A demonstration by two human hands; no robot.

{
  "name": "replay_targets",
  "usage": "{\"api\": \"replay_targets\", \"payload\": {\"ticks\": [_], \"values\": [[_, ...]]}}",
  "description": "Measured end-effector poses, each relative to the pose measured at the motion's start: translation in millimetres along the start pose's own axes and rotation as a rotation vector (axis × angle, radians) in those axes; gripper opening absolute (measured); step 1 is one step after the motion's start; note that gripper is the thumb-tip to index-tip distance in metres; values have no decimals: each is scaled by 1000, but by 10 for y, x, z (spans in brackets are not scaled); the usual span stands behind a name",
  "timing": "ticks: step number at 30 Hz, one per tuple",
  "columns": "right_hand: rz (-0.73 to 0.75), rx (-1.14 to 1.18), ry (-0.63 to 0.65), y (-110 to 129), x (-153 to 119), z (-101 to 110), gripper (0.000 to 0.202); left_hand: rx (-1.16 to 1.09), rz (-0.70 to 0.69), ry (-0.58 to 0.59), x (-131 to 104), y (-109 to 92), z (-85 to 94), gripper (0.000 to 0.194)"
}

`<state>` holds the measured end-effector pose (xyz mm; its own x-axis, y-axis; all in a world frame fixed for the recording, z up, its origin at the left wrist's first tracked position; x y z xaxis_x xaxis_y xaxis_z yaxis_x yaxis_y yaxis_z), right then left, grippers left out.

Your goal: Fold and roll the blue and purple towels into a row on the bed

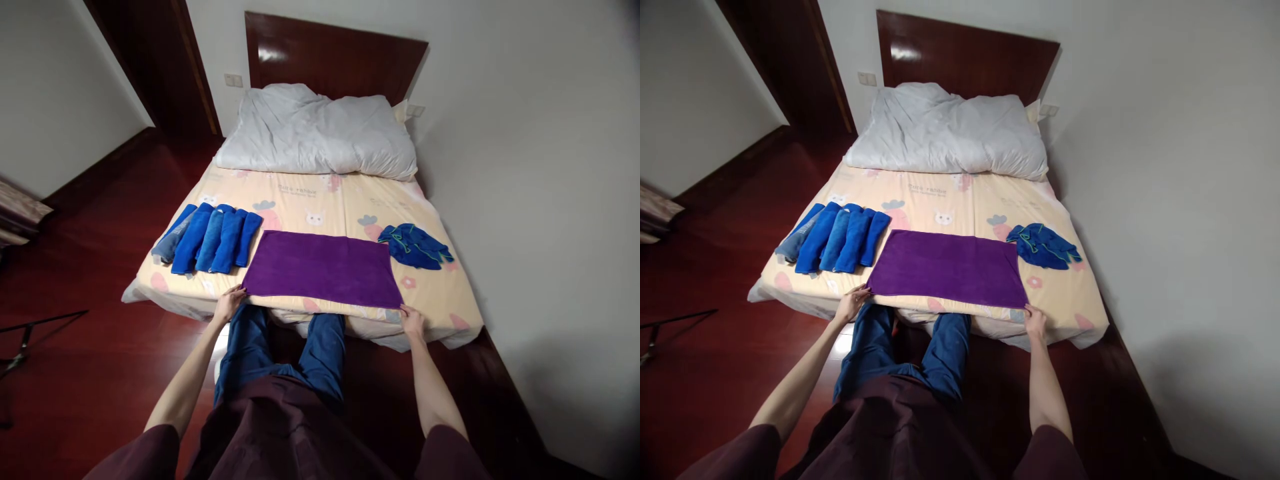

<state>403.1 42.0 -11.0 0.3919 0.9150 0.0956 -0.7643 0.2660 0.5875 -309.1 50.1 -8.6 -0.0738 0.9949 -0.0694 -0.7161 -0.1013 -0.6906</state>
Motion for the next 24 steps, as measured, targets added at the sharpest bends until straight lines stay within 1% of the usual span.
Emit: {"api": "replay_targets", "payload": {"ticks": [4,7,9,13,15,18,20,21,23,24], "values": [[-34,-24,-28,-118,-12,-2,27,-31,94,-16,-168,87,59,41],[-59,-27,-57,-175,-43,-20,30,-40,103,-36,-248,125,93,45],[-64,-22,-72,-185,-81,-41,33,-18,74,-29,-254,123,93,43],[-37,-16,-95,-167,-155,-49,36,100,-53,28,-181,34,87,32],[-19,-16,-93,-166,-163,-30,35,182,-105,56,-135,-37,103,31],[-4,-19,-71,-130,-131,-16,28,312,-162,100,-73,-168,127,33],[24,-39,-108,4,-109,-45,27,380,-188,116,-11,-267,128,37],[45,-54,-151,125,-108,-83,29,401,-200,123,37,-320,120,39],[112,-82,-229,481,-134,-244,37,412,-223,134,184,-440,84,42],[150,-88,-238,703,-159,-375,41,404,-232,137,288,-507,60,43]]}}
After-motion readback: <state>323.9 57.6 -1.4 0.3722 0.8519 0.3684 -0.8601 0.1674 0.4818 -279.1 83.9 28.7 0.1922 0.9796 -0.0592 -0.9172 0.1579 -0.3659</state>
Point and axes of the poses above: each hand's wrist, its own x-axis towards the middle knuckle, its own z-axis out of the back of the hand, y = z × x, the point moved 4 cm from there along x, towards the middle knuckle, and after that the axes turned 4 degrees about z, right-handed, at the moved point
